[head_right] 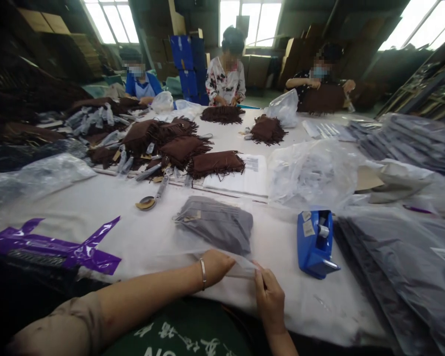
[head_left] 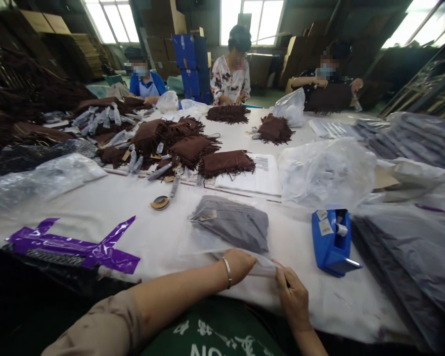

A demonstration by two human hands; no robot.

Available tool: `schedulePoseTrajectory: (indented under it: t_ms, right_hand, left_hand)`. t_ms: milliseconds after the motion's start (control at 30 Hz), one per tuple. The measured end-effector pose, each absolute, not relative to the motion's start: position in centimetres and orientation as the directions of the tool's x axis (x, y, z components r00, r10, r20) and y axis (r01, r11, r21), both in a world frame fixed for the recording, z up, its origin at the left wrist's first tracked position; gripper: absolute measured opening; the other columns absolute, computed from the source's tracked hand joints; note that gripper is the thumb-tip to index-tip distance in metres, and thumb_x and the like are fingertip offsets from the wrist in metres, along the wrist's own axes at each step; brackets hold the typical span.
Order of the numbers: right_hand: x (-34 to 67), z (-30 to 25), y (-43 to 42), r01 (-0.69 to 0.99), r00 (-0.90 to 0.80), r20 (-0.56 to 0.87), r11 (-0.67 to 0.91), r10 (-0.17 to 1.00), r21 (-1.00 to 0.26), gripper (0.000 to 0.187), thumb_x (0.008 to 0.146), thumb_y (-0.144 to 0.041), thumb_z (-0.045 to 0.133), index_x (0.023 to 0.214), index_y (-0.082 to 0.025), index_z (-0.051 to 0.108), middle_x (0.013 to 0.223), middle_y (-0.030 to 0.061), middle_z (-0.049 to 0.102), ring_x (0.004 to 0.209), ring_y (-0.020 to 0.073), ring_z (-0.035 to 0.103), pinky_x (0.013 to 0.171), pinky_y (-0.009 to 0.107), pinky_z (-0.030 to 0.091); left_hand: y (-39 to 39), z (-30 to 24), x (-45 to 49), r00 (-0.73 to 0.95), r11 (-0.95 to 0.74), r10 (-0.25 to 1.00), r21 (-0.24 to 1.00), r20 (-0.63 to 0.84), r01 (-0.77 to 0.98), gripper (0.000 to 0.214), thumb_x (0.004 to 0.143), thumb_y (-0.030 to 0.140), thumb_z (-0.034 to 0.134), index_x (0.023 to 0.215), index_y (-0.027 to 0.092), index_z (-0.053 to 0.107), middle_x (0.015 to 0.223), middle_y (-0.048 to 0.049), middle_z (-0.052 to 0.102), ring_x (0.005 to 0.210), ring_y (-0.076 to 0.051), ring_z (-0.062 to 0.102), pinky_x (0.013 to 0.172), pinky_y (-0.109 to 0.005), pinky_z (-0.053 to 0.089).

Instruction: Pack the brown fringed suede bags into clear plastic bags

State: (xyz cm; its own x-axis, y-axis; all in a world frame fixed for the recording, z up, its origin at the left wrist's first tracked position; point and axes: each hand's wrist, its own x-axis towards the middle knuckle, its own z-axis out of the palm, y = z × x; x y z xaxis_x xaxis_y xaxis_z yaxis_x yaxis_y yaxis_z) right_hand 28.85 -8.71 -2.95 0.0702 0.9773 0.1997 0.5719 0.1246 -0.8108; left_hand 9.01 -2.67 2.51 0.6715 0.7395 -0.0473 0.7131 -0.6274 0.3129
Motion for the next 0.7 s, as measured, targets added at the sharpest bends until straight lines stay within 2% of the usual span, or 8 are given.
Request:
schedulePoseTrajectory:
  t_ms: [133,200,267,367,467,533,600,700]
  right_hand:
    - [29.2,-2.8,-9.1,0.547,0.144,0.181,0.075,0.973,-0.834,0.037,0.094,-0.04,0.039,0.119,-0.022,0.058,0.097,0.0045,0.064,0.084,0.019,0.059,0.08,0.032,0.046]
    - [29.2,-2.6,-8.7,0.559,0.157,0.199,0.079,0.967,-0.826,0.038,0.093,-0.041,0.039,0.12,-0.021,0.057,0.099,0.0053,0.062,0.086,0.0198,0.058,0.081,0.033,0.046]
    - [29.0,-2.6,-8.3,0.581,0.155,0.232,0.101,0.96,-0.807,0.041,0.09,-0.042,0.043,0.123,-0.021,0.054,0.107,0.0071,0.06,0.093,0.0215,0.057,0.084,0.035,0.045]
    - [28.5,-2.9,-7.7,0.632,0.135,0.229,0.094,0.964,-0.769,0.046,0.087,-0.044,0.049,0.127,-0.022,0.05,0.106,0.0072,0.06,0.092,0.0223,0.058,0.085,0.036,0.046]
    - [28.3,-3.4,-7.7,0.635,0.068,0.236,0.14,0.969,-0.76,0.041,0.089,-0.044,0.045,0.122,-0.022,0.056,0.11,0.0074,0.062,0.1,0.0238,0.057,0.092,0.039,0.043]
    - [28.4,-3.6,-8.0,0.614,0.047,0.255,0.173,0.966,-0.77,0.04,0.091,-0.043,0.041,0.12,-0.021,0.057,0.116,0.008,0.061,0.107,0.0246,0.055,0.097,0.04,0.04]
    - [28.6,-3.6,-8.3,0.598,0.063,0.254,0.167,0.965,-0.784,0.042,0.091,-0.044,0.039,0.121,-0.019,0.056,0.12,0.0085,0.059,0.112,0.0253,0.053,0.1,0.041,0.038]
    - [28.9,-3.5,-8.6,0.59,0.156,0.191,0.063,0.969,-0.805,0.048,0.091,-0.049,0.038,0.125,-0.019,0.054,0.126,0.008,0.056,0.117,0.027,0.05,0.101,0.043,0.038]
  left_hand:
    - [-1.6,3.3,8.5,0.78,-0.761,0.622,0.281,0.065,0.584,0.018,0.087,0.018,0.045,0.095,0.014,0.061,0.085,-0.0091,0.065,0.082,-0.021,0.061,0.07,-0.03,0.05]
    - [-1.7,3.3,7.7,0.823,-0.821,0.553,0.251,0.13,0.513,0.015,0.086,0.02,0.047,0.09,0.014,0.06,0.092,-0.0101,0.063,0.088,-0.022,0.059,0.076,-0.032,0.049]
    - [-2.2,2.7,6.9,0.811,-0.814,0.57,0.229,0.133,0.534,0.014,0.086,0.019,0.046,0.089,0.013,0.059,0.092,-0.0107,0.062,0.088,-0.022,0.059,0.076,-0.032,0.05]
    - [-3.0,1.1,6.7,0.73,-0.725,0.679,0.228,0.078,0.651,0.03,0.089,0.016,0.038,0.116,0.014,0.051,0.094,-0.01,0.065,0.081,-0.021,0.062,0.066,-0.029,0.05]
    - [-2.9,-0.3,8.0,0.75,-0.747,0.656,0.206,0.082,0.632,0.042,0.091,0.012,0.028,0.132,0.012,0.038,0.097,-0.0126,0.067,0.076,-0.02,0.065,0.061,-0.027,0.049]
    - [-2.2,-0.8,9.2,0.799,-0.801,0.593,0.179,0.105,0.571,0.04,0.09,0.01,0.027,0.126,0.007,0.045,0.092,-0.0146,0.068,0.073,-0.02,0.065,0.06,-0.027,0.049]
    - [-1.3,-0.8,10.2,0.85,-0.858,0.509,0.153,0.138,0.489,0.033,0.09,0.011,0.03,0.11,0.007,0.056,0.084,-0.0144,0.067,0.07,-0.02,0.064,0.06,-0.028,0.049]
    - [-0.3,-0.7,10.8,0.906,-0.927,0.373,0.125,0.201,0.354,0.027,0.089,0.011,0.034,0.093,0.007,0.061,0.078,-0.0136,0.065,0.069,-0.02,0.062,0.062,-0.029,0.05]
